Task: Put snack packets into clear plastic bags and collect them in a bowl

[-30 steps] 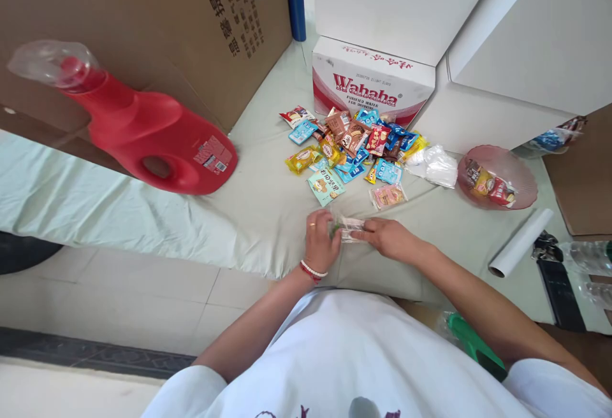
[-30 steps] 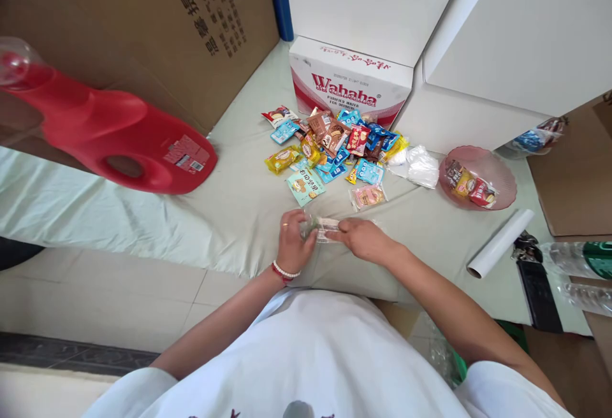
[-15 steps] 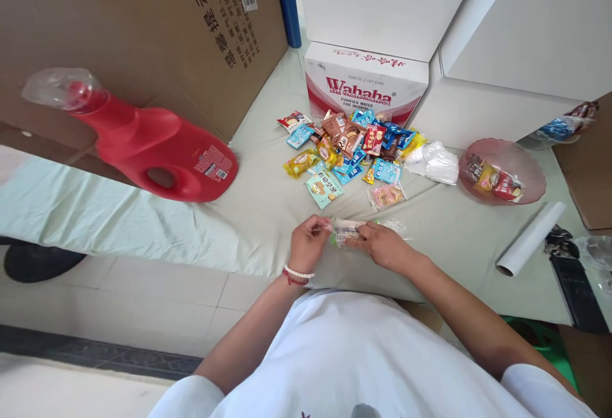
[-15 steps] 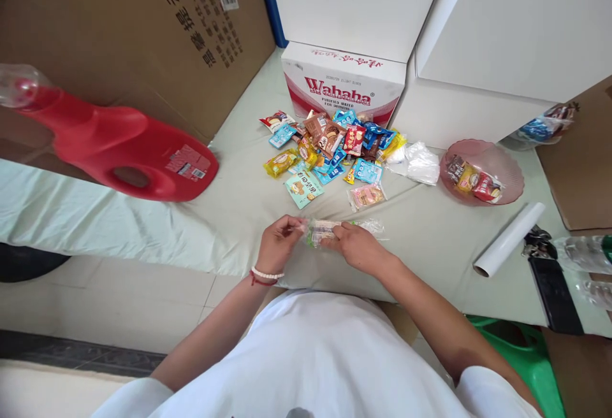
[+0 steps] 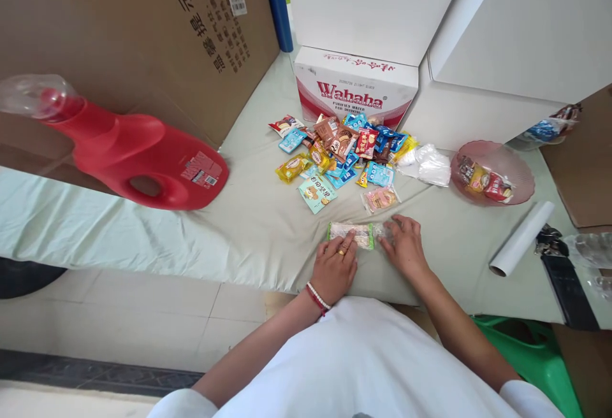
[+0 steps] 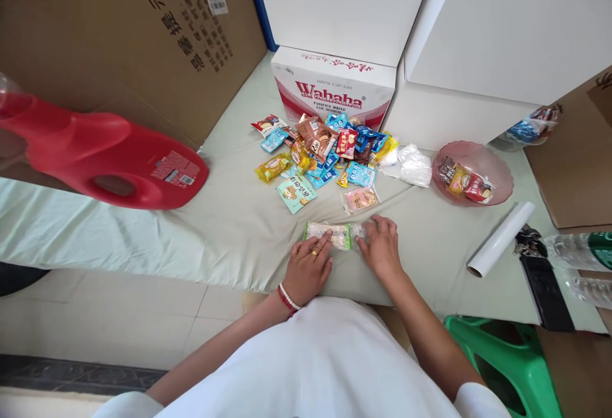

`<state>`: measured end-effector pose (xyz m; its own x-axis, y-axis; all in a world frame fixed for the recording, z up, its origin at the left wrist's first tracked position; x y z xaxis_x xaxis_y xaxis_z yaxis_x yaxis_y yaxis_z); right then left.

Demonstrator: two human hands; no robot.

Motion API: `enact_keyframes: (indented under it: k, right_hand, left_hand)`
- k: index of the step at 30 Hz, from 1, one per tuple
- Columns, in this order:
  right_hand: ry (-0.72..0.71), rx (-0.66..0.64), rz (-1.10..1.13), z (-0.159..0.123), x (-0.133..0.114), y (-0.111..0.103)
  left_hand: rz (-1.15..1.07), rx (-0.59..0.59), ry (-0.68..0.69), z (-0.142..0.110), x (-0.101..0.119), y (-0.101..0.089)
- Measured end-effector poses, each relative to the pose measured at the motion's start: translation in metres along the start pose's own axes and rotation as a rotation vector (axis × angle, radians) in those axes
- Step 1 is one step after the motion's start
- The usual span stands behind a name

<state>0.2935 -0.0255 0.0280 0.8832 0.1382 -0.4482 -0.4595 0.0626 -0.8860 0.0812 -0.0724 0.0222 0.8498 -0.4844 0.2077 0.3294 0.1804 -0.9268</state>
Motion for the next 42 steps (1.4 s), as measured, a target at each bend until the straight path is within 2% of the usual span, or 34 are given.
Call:
enact_keyframes:
  k: [2, 4, 6, 8, 10, 13, 16, 18, 21, 23, 26, 28, 31, 34, 36, 39, 42]
  right_hand:
    - [0.004, -0.013, 0.042, 0.0, 0.003, -0.006]
    - [0.049, -0.079, 0.146, 0.005, 0.0, -0.015]
    - [0.124, -0.189, 0.239, 0.014, -0.01, -0.022]
    - [0.154, -0.256, 0.254, 0.026, -0.031, -0.024]
    - [0.114, -0.292, 0.198, 0.036, -0.058, -0.017]
    - [0.031, -0.376, 0.043, 0.045, -0.095, 0.008]
    - [-0.015, -0.404, -0.039, 0.043, -0.109, 0.029]
    - [-0.043, -0.397, -0.017, 0.038, -0.108, 0.035]
    - [-0.092, -0.377, 0.01, 0.029, -0.101, 0.038]
    - [-0.111, -0.354, 0.022, 0.023, -0.099, 0.041]
    - [-0.114, -0.295, 0.105, 0.016, -0.099, 0.043]
    - [-0.111, -0.255, 0.2, 0.012, -0.099, 0.04]
    - [-0.079, -0.213, 0.421, 0.003, -0.097, 0.024]
    - [0.085, -0.17, 0.765, -0.012, -0.089, 0.003]
    - [0.231, -0.146, 0.949, -0.023, -0.08, -0.007]
    - [0.416, -0.137, 1.046, -0.038, -0.065, -0.011]
    - [0.562, -0.107, 1.112, -0.054, -0.049, -0.002]
  left_hand:
    - [0.029, -0.007, 0.015, 0.001, 0.0, 0.0]
    - [0.048, -0.019, 0.032, 0.001, 0.001, 0.0]
    - [0.064, -0.03, 0.039, 0.001, 0.001, 0.0]
    - [0.07, -0.051, 0.044, 0.001, 0.003, 0.003]
    - [0.06, -0.078, 0.057, 0.002, 0.005, 0.007]
    - [-0.014, -0.083, 0.068, 0.003, 0.003, 0.008]
    - [-0.243, -0.033, 0.058, 0.0, -0.008, 0.0]
    - [-0.415, 0.048, -0.035, -0.004, -0.022, -0.009]
    - [-0.408, 0.162, -0.38, -0.005, -0.044, -0.014]
    - [-0.28, 0.109, -0.555, 0.001, -0.05, -0.009]
    - [-0.183, -0.011, -0.6, 0.015, -0.049, 0.002]
    - [-0.206, 0.006, -0.588, 0.022, -0.046, 0.002]
    - [-0.338, 0.101, -0.523, 0.025, -0.037, -0.008]
    - [-0.406, 0.235, -0.368, 0.024, -0.017, -0.024]
    - [-0.408, 0.308, -0.184, 0.025, 0.003, -0.032]
    - [-0.519, 0.266, 0.057, 0.026, 0.03, -0.032]
    - [-0.77, 0.141, 0.094, 0.027, 0.041, -0.021]
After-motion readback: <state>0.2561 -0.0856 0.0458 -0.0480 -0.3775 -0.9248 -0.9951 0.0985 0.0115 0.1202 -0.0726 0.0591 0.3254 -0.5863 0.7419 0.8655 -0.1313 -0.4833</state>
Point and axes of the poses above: each hand's wrist, its own z-axis towards the middle knuckle, its own y-axis out of the palm, x = y × z, the point moved 3 cm from there along z, towards the middle knuckle, and after that the axes turned 4 degrees about z, right-handed, at the moved point
